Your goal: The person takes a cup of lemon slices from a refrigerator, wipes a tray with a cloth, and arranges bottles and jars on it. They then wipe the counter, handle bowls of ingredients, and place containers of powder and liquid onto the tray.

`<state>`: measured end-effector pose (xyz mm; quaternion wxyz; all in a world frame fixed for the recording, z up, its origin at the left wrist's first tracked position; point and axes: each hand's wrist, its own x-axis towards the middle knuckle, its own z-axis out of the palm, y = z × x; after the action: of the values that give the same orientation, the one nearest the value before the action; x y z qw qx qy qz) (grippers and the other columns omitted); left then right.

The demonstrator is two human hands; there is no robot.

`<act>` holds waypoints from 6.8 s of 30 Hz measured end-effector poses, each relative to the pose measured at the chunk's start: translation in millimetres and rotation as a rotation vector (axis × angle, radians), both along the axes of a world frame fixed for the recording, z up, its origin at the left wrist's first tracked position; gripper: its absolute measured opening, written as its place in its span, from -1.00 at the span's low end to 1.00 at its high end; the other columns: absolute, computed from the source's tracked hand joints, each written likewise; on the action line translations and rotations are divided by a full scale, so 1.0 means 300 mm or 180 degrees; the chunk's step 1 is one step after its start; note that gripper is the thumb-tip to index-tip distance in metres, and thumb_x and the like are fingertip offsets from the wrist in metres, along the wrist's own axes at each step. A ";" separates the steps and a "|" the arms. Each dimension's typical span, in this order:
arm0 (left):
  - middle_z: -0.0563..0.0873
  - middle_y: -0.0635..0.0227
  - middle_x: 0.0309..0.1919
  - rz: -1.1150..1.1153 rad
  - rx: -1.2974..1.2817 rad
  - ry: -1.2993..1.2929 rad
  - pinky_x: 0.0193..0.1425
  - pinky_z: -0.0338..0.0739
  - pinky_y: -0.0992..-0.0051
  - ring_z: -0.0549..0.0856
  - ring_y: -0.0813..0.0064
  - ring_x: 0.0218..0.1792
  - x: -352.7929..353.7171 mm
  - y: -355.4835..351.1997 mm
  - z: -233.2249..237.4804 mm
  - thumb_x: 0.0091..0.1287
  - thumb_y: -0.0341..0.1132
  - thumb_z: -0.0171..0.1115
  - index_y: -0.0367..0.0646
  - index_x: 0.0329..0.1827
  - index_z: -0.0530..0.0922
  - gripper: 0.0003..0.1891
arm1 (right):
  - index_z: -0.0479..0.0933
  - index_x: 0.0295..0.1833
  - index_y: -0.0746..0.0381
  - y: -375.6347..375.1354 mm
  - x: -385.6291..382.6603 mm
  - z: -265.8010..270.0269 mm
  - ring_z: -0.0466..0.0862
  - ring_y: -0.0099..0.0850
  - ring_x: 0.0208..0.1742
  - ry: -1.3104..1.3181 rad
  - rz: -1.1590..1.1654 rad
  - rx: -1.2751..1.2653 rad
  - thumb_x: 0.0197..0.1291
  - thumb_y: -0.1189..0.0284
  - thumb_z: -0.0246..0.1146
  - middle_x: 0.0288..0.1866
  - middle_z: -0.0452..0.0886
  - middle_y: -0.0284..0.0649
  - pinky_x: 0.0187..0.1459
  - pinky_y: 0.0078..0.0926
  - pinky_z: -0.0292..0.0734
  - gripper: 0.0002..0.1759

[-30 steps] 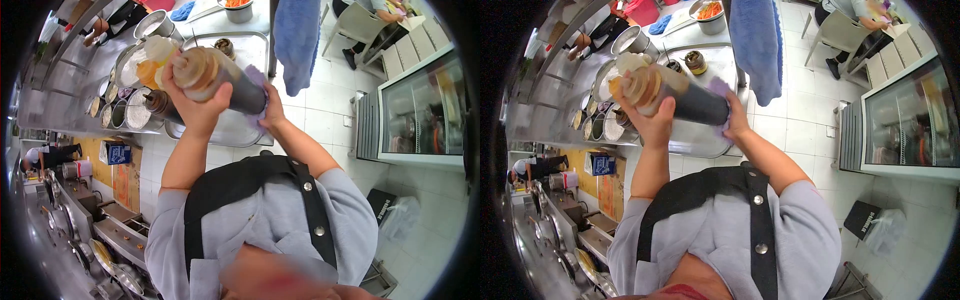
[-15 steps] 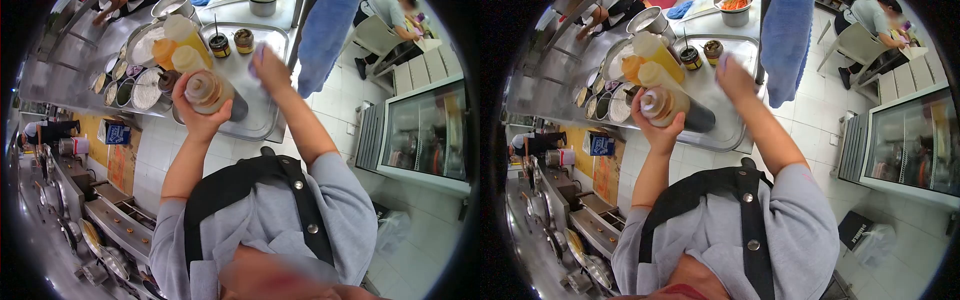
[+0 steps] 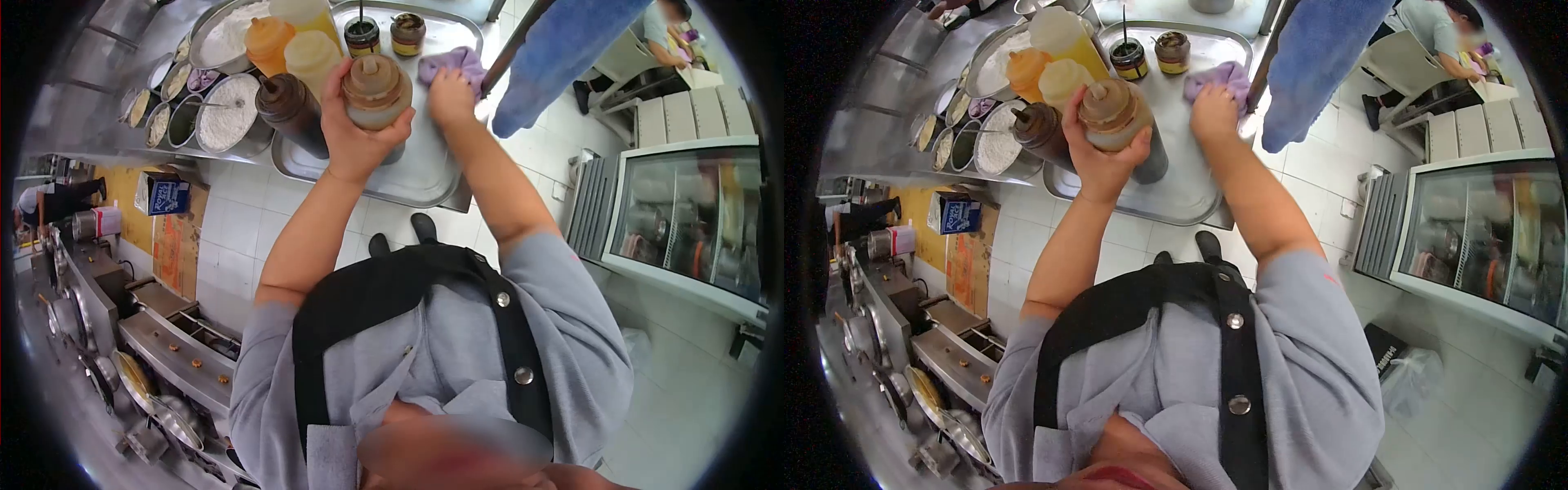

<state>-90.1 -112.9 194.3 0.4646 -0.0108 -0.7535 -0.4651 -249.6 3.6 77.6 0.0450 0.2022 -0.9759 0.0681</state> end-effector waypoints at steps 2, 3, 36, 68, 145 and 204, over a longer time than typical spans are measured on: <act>0.51 0.12 0.07 0.0025 -0.0073 0.0036 0.17 0.47 0.39 0.57 0.28 0.05 -0.001 0.007 0.007 -0.21 -0.29 0.56 -0.22 0.29 0.24 -0.07 | 0.40 0.11 0.44 0.055 0.187 0.038 0.56 -0.10 -0.03 0.0238 0.0374 0.0088 0.13 0.48 0.06 -0.04 0.51 0.08 -0.07 -0.24 0.54 -0.58; 0.51 0.12 0.07 0.0036 -0.0093 0.0047 0.17 0.47 0.39 0.57 0.28 0.06 -0.003 0.006 0.005 -0.21 -0.29 0.56 -0.22 0.30 0.24 -0.07 | 0.44 0.05 0.42 0.083 0.272 0.061 0.58 -0.12 -0.09 0.0451 0.0585 0.0210 0.11 0.49 0.08 -0.10 0.51 0.04 -0.12 -0.27 0.56 -0.62; 0.40 0.13 0.12 -0.0391 0.0156 0.0000 0.22 0.40 0.41 0.47 0.34 0.14 -0.348 0.167 0.055 -0.10 -0.28 0.53 -0.23 0.32 0.18 -0.09 | 0.53 -0.09 0.30 0.670 0.453 0.306 0.59 -0.43 -0.38 -0.3377 0.0178 -0.1747 0.16 0.24 0.11 -0.35 0.64 -0.18 -0.30 -0.44 0.53 -0.64; 0.34 0.06 0.15 0.1336 0.0944 -0.0620 0.30 0.29 0.32 0.41 0.20 0.17 0.090 -0.182 -0.158 -0.17 -0.33 0.58 -0.32 0.30 0.06 0.00 | 0.47 -0.16 0.30 0.274 0.336 0.431 0.63 -0.32 -0.54 -0.3137 0.2022 -0.0680 0.15 0.16 0.13 -0.47 0.61 -0.11 -0.48 -0.42 0.55 -0.62; 0.39 0.13 0.10 -0.1224 0.0069 -0.0031 0.19 0.42 0.32 0.49 0.31 0.09 0.464 -0.527 0.057 -0.13 0.02 0.52 -0.28 0.25 0.15 -0.03 | 0.52 -0.01 0.26 -0.438 0.840 0.103 0.65 -0.32 -0.13 -0.4135 -0.0770 -0.5778 0.38 0.04 -0.09 -0.11 0.64 -0.07 -0.06 -0.34 0.54 -0.49; 0.24 -0.23 0.33 -0.1178 -0.1133 -0.1443 0.42 0.15 0.14 0.28 -0.14 0.34 0.375 -0.654 -0.227 0.06 -0.29 0.43 -0.40 0.43 -0.10 0.00 | 0.63 -0.26 0.31 -0.542 0.703 0.227 0.61 -0.01 -0.09 -0.1491 0.0750 -0.0334 0.00 0.40 0.16 -0.13 0.62 0.06 -0.10 -0.16 0.52 -0.75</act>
<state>22.4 -309.1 126.3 0.1840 -0.1246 -0.8921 -0.3933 -38.8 -159.1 145.6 -0.1798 0.2905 -0.9246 0.1683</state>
